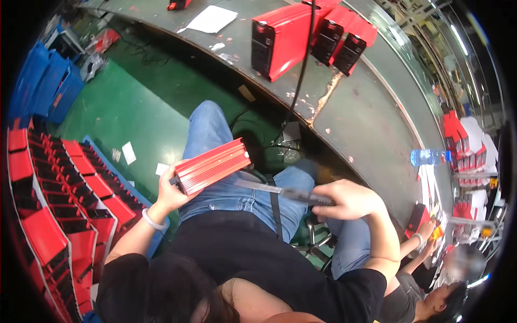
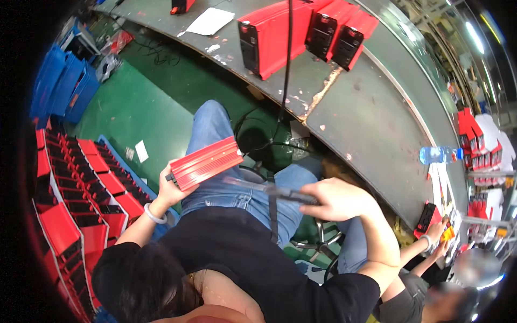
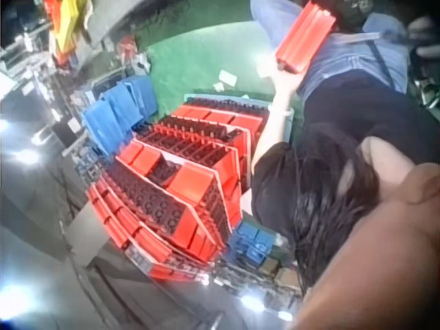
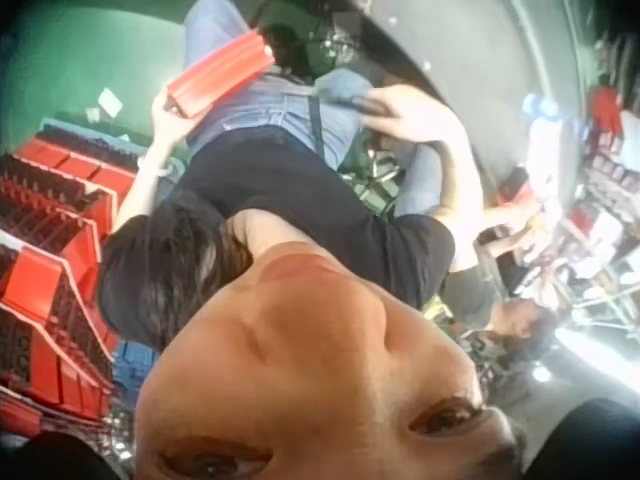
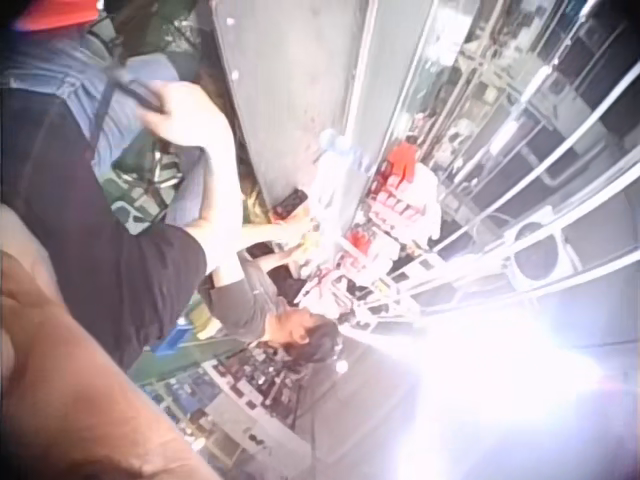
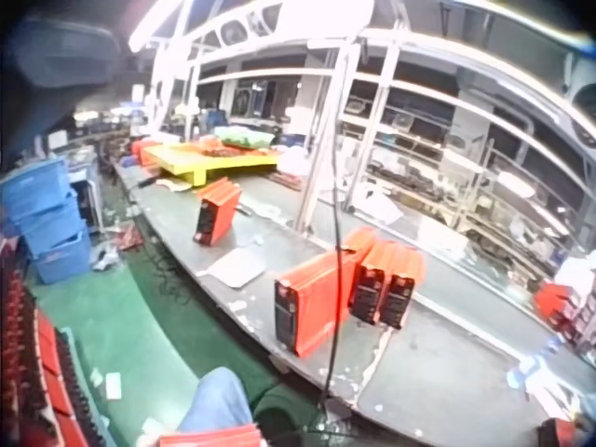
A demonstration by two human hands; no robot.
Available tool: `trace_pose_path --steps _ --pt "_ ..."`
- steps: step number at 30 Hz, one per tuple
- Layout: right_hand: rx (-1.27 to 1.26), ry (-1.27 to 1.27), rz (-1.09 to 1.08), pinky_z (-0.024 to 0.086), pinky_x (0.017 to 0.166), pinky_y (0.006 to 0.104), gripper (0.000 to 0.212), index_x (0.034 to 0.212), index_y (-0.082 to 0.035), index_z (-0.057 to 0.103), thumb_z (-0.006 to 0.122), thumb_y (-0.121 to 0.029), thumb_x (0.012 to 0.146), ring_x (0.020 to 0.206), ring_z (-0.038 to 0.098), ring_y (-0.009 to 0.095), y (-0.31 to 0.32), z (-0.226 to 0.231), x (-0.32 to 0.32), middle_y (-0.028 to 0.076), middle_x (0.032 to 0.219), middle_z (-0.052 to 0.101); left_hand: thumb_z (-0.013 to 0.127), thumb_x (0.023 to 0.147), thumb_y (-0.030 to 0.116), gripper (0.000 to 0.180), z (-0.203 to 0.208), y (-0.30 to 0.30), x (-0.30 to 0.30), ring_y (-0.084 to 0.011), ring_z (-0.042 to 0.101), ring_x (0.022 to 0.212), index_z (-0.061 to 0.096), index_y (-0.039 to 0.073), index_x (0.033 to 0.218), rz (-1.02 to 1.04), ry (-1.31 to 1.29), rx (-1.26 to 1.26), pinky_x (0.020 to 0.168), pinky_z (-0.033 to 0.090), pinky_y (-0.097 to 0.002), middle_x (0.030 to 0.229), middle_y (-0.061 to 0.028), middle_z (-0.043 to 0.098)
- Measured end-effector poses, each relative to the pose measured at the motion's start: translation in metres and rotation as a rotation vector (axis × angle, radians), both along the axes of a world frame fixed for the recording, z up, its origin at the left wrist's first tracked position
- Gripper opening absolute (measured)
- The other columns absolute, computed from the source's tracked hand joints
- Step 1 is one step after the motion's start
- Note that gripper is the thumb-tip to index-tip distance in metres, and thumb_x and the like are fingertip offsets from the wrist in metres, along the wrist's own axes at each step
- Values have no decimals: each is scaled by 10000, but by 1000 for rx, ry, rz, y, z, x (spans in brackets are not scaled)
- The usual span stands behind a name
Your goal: Cleaning and inspecting red power inverter housings using a cloth and compressed air.
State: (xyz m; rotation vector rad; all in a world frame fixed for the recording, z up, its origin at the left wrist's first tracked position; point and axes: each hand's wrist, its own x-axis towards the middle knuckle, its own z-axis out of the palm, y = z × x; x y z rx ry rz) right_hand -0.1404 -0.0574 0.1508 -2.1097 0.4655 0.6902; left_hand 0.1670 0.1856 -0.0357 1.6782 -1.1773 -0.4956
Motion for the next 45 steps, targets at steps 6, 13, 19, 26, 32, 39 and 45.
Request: trace_pose_path --steps 6,13,19,26,32,39,45 --pt "15 82 0 479 700 425 270 910 -36 606 646 -291 834 782 604 391 2 16 3 200 763 617 879 621 239 641 9 1 -3 -196 649 973 569 11 1134 25 14 2 871 498 -322 1055 -115 662" --pt "-81 122 64 485 716 426 266 937 -44 601 620 -299 866 800 623 355 3 22 15 177 790 639 872 615 224 636 -2 -1 -1 -255 658 988 571 1 1128 7 12 -26 884 501 -344 1083 -142 662" --pt "-293 110 -70 500 716 439 276 921 -22 601 625 -289 854 798 627 382 3 19 13 206 809 640 868 598 242 640 1 -1 -4 -198 633 946 552 2 1101 5 38 -31 871 490 -337 1028 -108 646" --pt "-345 47 -33 491 701 446 225 890 -36 589 610 -257 855 806 638 356 9 21 19 153 773 656 864 610 226 637 2 8 -8 -180 628 958 549 -5 1114 18 41 -5 873 485 -325 1036 -108 649" --pt "-389 -50 -200 500 662 461 204 857 -9 601 664 -178 760 762 618 396 12 19 18 200 735 608 883 627 217 650 -20 -3 -6 -220 635 968 563 7 1152 33 74 -104 874 501 -343 1068 -137 643" --pt "-398 5 -149 488 708 436 195 899 -10 605 665 -127 756 829 613 393 14 31 28 195 836 622 851 633 187 588 -2 -1 -6 -258 655 1010 587 28 1134 34 5 -100 885 498 -338 1103 -140 664" --pt "-276 -54 -59 478 728 419 280 954 15 596 690 -76 706 839 588 426 33 28 31 220 850 609 860 623 188 609 -8 4 -7 -266 653 1015 575 23 1135 30 6 -61 888 500 -337 1110 -138 661"
